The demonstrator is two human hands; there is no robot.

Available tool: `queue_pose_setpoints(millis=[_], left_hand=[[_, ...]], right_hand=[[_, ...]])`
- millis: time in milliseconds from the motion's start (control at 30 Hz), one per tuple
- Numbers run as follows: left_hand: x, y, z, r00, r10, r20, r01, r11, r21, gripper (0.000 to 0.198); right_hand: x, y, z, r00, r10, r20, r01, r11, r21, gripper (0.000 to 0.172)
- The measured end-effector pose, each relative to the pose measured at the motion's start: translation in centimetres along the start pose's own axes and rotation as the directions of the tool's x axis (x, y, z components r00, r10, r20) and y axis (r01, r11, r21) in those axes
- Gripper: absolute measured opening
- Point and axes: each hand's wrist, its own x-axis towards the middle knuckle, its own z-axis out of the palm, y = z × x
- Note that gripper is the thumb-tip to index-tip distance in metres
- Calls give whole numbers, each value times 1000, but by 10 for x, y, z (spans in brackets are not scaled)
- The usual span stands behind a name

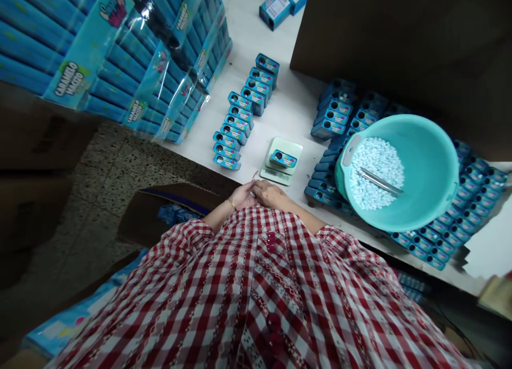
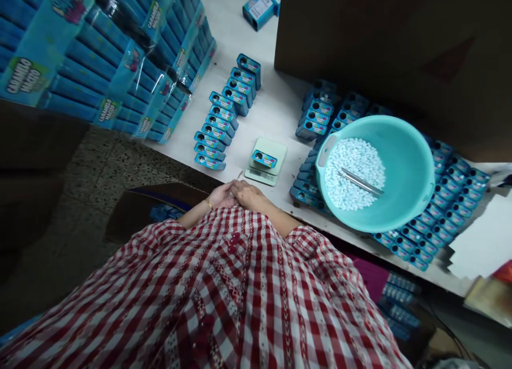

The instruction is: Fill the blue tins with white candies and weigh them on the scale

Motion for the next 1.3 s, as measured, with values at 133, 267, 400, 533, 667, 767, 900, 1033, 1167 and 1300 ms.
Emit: queue_pose_setpoints(millis=[133, 267, 400, 533, 667, 767, 900, 1033, 1167, 1300], left_hand=[[1, 1, 1, 1000, 8, -5, -8, 999, 37, 31], [4, 2, 0, 1000, 6, 0, -6, 999, 38, 30], [9, 2, -2, 1000, 14, 25, -15, 1000, 12, 30], [11, 7, 3, 995, 22, 99, -22, 1000, -1, 31], [7, 15, 13, 993, 43, 111, -48, 998, 39, 36], [5, 18, 15, 995, 58, 82, -61, 997, 41, 37], [4, 17, 9, 997, 63, 51, -64, 998, 19, 33], [2, 17, -3, 995, 96, -7, -96, 995, -32, 29], [0, 21, -17, 978, 174, -115, -184, 979, -85, 23], [-2, 25, -28, 961, 204, -187, -223, 971, -88, 20]], right_hand=[[0, 2, 0, 1000, 2, 12, -2, 999, 32, 25], [-1, 5, 1, 1000, -29, -7, 29, 997, 67, 25], [-4, 9, -1, 988, -34, -151, 64, 978, 201, 18], [-11, 26, -19, 899, 103, -426, 77, 921, 383, 15], [-7, 56, -37, 781, 308, -543, -38, 891, 452, 11], [-2, 73, -41, 765, 334, -550, -89, 902, 423, 11], [-8, 76, -40, 744, 319, -587, -94, 920, 380, 15], [-31, 76, -40, 640, 381, -668, -163, 916, 367, 18], [-47, 87, -39, 473, 529, -705, -305, 849, 432, 20], [-53, 98, -34, 360, 611, -705, -336, 790, 513, 23]])
